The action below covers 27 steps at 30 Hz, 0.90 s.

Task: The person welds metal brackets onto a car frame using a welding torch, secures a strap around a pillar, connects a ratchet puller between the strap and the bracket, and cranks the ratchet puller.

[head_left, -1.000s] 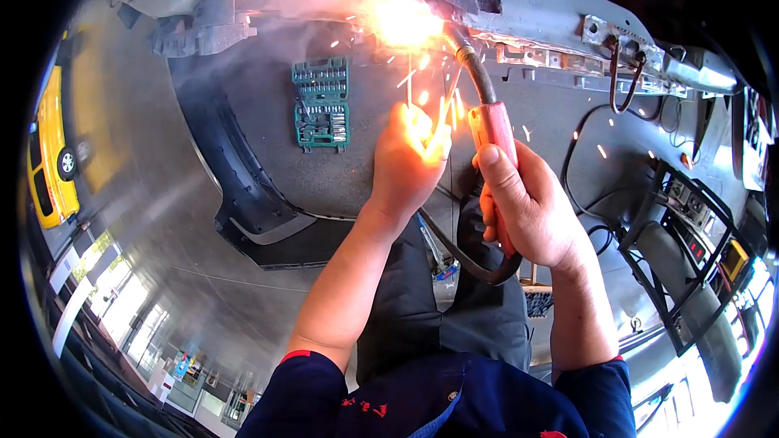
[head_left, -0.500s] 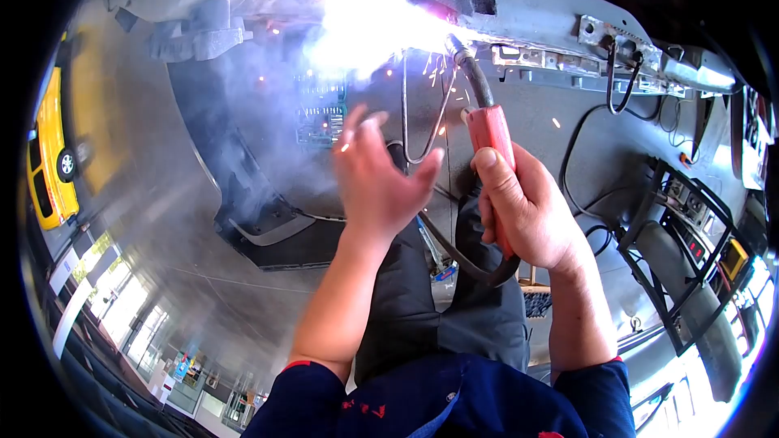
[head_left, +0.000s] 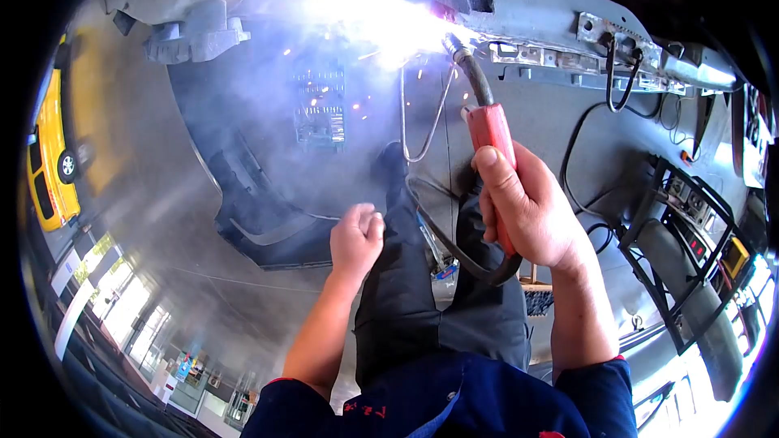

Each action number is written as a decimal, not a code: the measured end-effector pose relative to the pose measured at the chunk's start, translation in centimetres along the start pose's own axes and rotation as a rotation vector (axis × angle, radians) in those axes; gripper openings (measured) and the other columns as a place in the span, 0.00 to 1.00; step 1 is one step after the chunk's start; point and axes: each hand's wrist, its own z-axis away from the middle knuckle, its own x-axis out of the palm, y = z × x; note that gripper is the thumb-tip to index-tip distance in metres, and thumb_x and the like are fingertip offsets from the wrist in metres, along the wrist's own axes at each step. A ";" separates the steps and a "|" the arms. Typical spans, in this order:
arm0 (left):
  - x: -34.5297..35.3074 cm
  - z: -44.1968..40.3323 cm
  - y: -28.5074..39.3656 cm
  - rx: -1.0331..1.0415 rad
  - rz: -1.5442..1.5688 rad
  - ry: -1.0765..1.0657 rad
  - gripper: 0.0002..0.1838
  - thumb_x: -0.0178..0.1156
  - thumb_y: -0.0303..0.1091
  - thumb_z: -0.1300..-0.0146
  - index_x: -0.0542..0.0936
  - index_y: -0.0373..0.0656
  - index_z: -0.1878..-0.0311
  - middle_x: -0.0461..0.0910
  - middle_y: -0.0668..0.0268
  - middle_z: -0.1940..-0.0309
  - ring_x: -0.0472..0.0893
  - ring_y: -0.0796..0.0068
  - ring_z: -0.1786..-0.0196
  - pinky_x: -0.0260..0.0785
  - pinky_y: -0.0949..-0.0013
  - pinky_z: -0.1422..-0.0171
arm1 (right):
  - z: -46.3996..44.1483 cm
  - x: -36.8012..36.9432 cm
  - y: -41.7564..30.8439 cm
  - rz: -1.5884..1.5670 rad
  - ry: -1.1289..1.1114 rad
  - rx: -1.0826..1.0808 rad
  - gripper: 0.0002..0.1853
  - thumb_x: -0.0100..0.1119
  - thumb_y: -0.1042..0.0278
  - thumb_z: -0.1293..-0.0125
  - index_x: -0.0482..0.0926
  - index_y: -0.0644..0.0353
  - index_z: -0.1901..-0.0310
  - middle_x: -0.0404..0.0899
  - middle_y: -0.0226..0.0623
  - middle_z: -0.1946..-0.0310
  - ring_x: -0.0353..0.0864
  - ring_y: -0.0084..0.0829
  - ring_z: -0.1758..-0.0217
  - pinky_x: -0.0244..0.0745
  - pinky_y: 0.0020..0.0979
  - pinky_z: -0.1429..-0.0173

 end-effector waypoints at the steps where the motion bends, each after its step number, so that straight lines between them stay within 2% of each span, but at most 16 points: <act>1: 0.3 0.1 -0.7 -0.023 -0.011 -0.010 0.16 0.66 0.26 0.35 0.78 0.35 0.46 0.87 0.58 0.60 0.88 0.70 0.60 0.79 0.70 0.53 | 0.0 0.0 -0.1 0.000 0.001 0.001 0.30 0.50 0.35 0.21 0.73 0.62 0.57 0.75 0.29 0.79 0.79 0.22 0.78 0.74 0.28 0.73; 3: 0.6 0.5 -1.0 -0.047 -0.022 -0.023 0.15 0.66 0.26 0.36 0.79 0.35 0.47 0.87 0.59 0.62 0.88 0.70 0.61 0.79 0.70 0.54 | 0.1 0.1 -0.3 -0.004 0.010 0.004 0.31 0.50 0.34 0.21 0.73 0.62 0.57 0.75 0.29 0.79 0.79 0.23 0.79 0.75 0.29 0.73; 6: 1.1 0.6 -0.5 0.061 0.010 0.083 0.13 0.67 0.26 0.37 0.80 0.35 0.50 0.86 0.58 0.59 0.88 0.65 0.58 0.80 0.66 0.50 | 0.0 0.0 -0.1 -0.012 0.012 -0.012 0.30 0.50 0.35 0.21 0.73 0.62 0.57 0.75 0.29 0.79 0.80 0.23 0.79 0.75 0.29 0.73; 8: 2.0 0.4 -1.7 0.421 -0.171 0.231 0.15 0.68 0.26 0.39 0.80 0.35 0.50 0.85 0.55 0.54 0.86 0.56 0.51 0.79 0.59 0.43 | 0.0 0.0 0.0 -0.013 0.004 -0.010 0.30 0.50 0.35 0.21 0.73 0.63 0.57 0.75 0.29 0.79 0.80 0.23 0.79 0.75 0.28 0.73; 9: 2.0 0.6 -1.8 0.329 -0.088 0.133 0.16 0.68 0.26 0.40 0.80 0.35 0.49 0.84 0.52 0.51 0.84 0.50 0.46 0.76 0.54 0.38 | 0.0 -0.1 0.0 -0.013 -0.002 -0.011 0.30 0.50 0.35 0.21 0.73 0.63 0.56 0.76 0.29 0.79 0.80 0.23 0.79 0.75 0.28 0.73; 10: 2.2 0.7 -1.8 0.330 -0.088 0.133 0.16 0.68 0.26 0.40 0.80 0.35 0.49 0.84 0.52 0.51 0.84 0.50 0.46 0.76 0.54 0.38 | 0.0 -0.1 0.0 -0.013 -0.001 -0.011 0.30 0.50 0.35 0.21 0.73 0.63 0.56 0.76 0.29 0.79 0.80 0.23 0.79 0.75 0.28 0.73; 12: 2.6 1.1 -1.6 0.192 -0.037 -0.010 0.15 0.68 0.27 0.39 0.81 0.35 0.50 0.85 0.52 0.52 0.84 0.50 0.47 0.77 0.55 0.39 | 0.0 -0.1 0.0 -0.009 0.003 -0.013 0.30 0.49 0.35 0.21 0.73 0.63 0.57 0.76 0.30 0.79 0.80 0.23 0.78 0.75 0.28 0.73; 14: 2.9 1.4 -1.5 0.233 -0.050 -0.006 0.15 0.68 0.27 0.39 0.81 0.36 0.50 0.84 0.52 0.53 0.84 0.49 0.49 0.77 0.55 0.41 | 0.0 0.0 -0.1 -0.013 0.010 -0.013 0.30 0.49 0.35 0.21 0.73 0.63 0.57 0.76 0.30 0.79 0.80 0.23 0.78 0.75 0.28 0.73; 16: 3.3 1.6 -1.4 0.215 -0.025 -0.055 0.15 0.67 0.30 0.38 0.80 0.37 0.50 0.84 0.51 0.53 0.82 0.46 0.47 0.76 0.53 0.40 | 0.1 0.0 -0.2 -0.015 0.019 -0.013 0.30 0.49 0.35 0.21 0.73 0.63 0.57 0.76 0.30 0.79 0.80 0.23 0.78 0.75 0.29 0.73; 23: 3.7 1.8 -1.7 0.208 -0.020 -0.086 0.13 0.66 0.30 0.38 0.80 0.37 0.51 0.83 0.52 0.55 0.83 0.46 0.48 0.76 0.53 0.40 | 0.2 -0.6 0.2 -0.001 -0.009 0.011 0.31 0.50 0.35 0.21 0.73 0.64 0.54 0.75 0.29 0.78 0.79 0.22 0.78 0.76 0.28 0.72; 26: 3.7 2.1 -1.7 0.199 -0.036 -0.099 0.13 0.66 0.31 0.38 0.80 0.37 0.51 0.84 0.51 0.55 0.83 0.46 0.48 0.76 0.52 0.41 | 0.7 -0.6 1.4 -0.032 0.019 -0.010 0.32 0.49 0.34 0.22 0.73 0.64 0.52 0.75 0.29 0.77 0.78 0.22 0.78 0.75 0.27 0.72; 27: 3.7 2.2 -1.8 0.198 -0.036 -0.100 0.13 0.66 0.31 0.38 0.80 0.37 0.51 0.84 0.51 0.55 0.83 0.46 0.48 0.76 0.52 0.41 | 0.9 -0.6 1.5 -0.041 0.021 0.006 0.32 0.48 0.35 0.21 0.73 0.64 0.46 0.75 0.29 0.77 0.78 0.22 0.79 0.73 0.26 0.73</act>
